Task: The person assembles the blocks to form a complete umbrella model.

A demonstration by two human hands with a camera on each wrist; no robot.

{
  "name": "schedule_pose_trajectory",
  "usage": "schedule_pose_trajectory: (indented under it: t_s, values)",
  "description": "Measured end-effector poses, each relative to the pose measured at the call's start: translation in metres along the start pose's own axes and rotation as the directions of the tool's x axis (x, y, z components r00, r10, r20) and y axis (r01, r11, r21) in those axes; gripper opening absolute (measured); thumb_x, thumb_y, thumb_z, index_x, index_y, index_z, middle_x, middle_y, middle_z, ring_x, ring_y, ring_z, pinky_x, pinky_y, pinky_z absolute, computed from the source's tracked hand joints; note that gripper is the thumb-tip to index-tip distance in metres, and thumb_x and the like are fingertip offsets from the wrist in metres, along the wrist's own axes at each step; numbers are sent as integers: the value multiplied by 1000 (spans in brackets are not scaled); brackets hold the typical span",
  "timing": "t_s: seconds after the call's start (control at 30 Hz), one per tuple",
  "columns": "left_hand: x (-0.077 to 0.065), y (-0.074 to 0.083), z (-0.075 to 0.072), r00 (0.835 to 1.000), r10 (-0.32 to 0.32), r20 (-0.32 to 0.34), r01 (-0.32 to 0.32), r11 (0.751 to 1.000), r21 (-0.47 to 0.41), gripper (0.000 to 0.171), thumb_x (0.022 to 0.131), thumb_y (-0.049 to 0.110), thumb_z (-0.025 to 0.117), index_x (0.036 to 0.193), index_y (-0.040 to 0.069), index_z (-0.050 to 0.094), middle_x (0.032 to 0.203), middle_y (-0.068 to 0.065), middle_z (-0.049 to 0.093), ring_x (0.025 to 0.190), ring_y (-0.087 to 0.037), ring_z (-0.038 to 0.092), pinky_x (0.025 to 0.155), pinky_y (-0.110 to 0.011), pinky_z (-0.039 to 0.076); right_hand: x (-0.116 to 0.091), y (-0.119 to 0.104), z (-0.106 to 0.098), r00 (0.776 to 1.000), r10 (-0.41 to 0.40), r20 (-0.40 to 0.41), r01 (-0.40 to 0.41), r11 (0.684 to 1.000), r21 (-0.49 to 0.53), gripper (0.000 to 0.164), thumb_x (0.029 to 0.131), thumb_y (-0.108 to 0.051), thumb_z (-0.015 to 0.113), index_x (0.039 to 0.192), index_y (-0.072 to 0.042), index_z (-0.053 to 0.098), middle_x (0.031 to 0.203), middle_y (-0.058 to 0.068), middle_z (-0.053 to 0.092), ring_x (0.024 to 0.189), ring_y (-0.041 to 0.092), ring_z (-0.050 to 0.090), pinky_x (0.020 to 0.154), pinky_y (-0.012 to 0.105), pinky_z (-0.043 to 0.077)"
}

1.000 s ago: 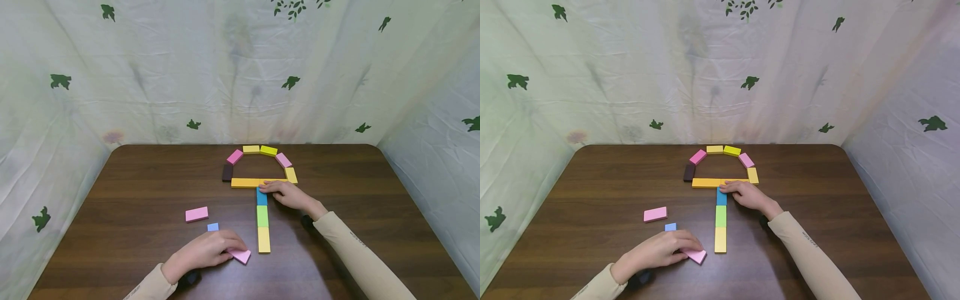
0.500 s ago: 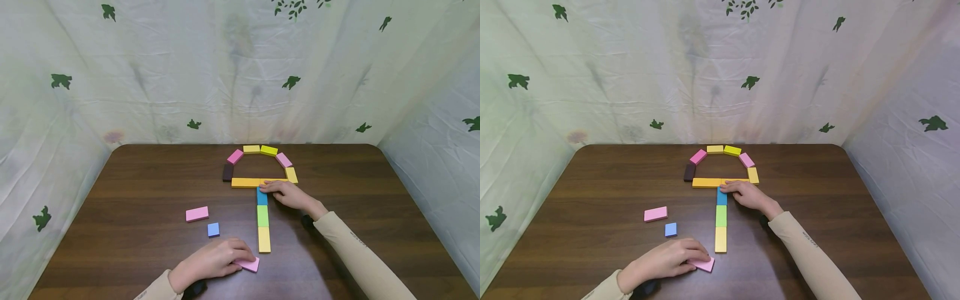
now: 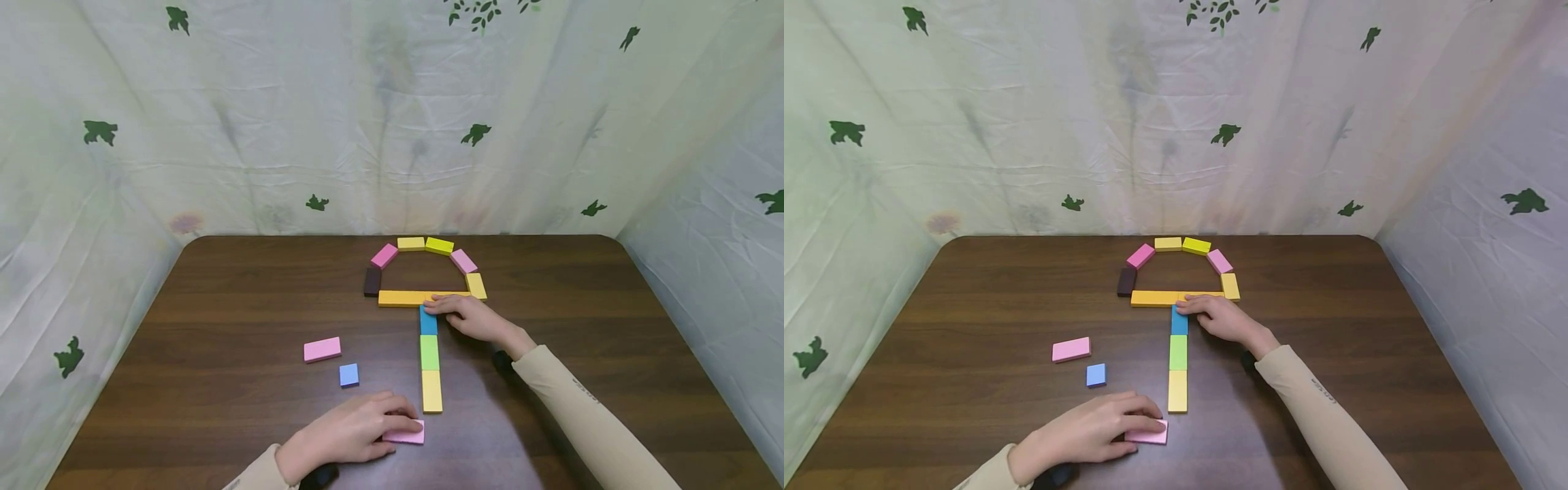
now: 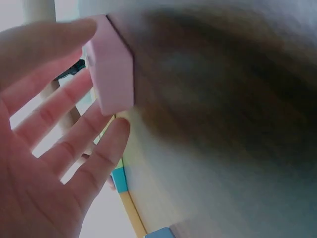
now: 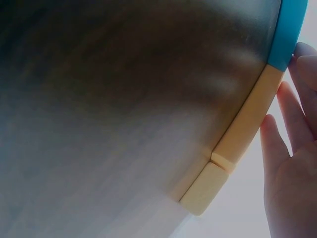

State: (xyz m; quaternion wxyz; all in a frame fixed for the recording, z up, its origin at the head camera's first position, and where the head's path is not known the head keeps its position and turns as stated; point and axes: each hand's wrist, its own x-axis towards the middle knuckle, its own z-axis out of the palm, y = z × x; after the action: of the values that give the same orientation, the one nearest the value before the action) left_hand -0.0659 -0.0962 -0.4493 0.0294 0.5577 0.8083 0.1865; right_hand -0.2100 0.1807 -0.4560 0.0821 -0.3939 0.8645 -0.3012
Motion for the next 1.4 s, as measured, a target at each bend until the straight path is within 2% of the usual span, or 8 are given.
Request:
schedule_pose_trajectory:
  t_s: [0.2, 0.4, 0.6, 0.93, 1.4]
  values:
    - [0, 3, -2, 999, 26, 46, -26, 1000, -7, 44, 81, 14, 74, 124, 18, 64, 125, 6, 55, 106, -8, 52, 91, -16, 40, 0, -1, 0, 1000, 0, 4, 0, 1000, 0, 43, 90, 9, 48, 129, -3, 60, 132, 10, 57, 129, 26, 45, 102, 44, 37]
    - [3, 5, 3, 999, 37, 40, -36, 999, -10, 42, 83, 17, 74, 124, 17, 64, 127, 5, 55, 107, -9, 51, 93, -16, 38, 1, -1, -1, 1000, 0, 7, 0, 1000, 2, 43, 89, 10, 49, 129, -3, 61, 132, 10, 57, 129, 26, 44, 102, 44, 37]
    - [6, 6, 6, 998, 50, 22, -51, 998, 33, 44, 83, 23, 75, 125, 18, 63, 126, 3, 56, 109, -11, 52, 95, -20, 39, 2, -1, -2, 1000, 1, 7, -1, 1000, 6, 43, 89, 10, 48, 129, -3, 60, 132, 10, 57, 130, 27, 44, 103, 44, 37]
    - [10, 7, 10, 999, 36, -11, -35, 997, 69, 49, 82, 33, 75, 126, 17, 61, 123, 3, 55, 107, -11, 52, 94, -20, 40, 1, 0, -1, 1000, 3, 7, -3, 1000, 9, 43, 89, 10, 48, 128, -3, 61, 132, 10, 57, 129, 26, 45, 102, 44, 37]
    - [12, 9, 12, 1000, 12, 13, -14, 995, 94, 51, 84, 40, 72, 129, 18, 60, 127, 4, 53, 106, -10, 48, 92, -19, 40, 0, 2, 1, 1000, -3, 3, 3, 1000, 2, 43, 89, 10, 48, 128, -3, 61, 132, 10, 57, 129, 26, 45, 102, 45, 37]
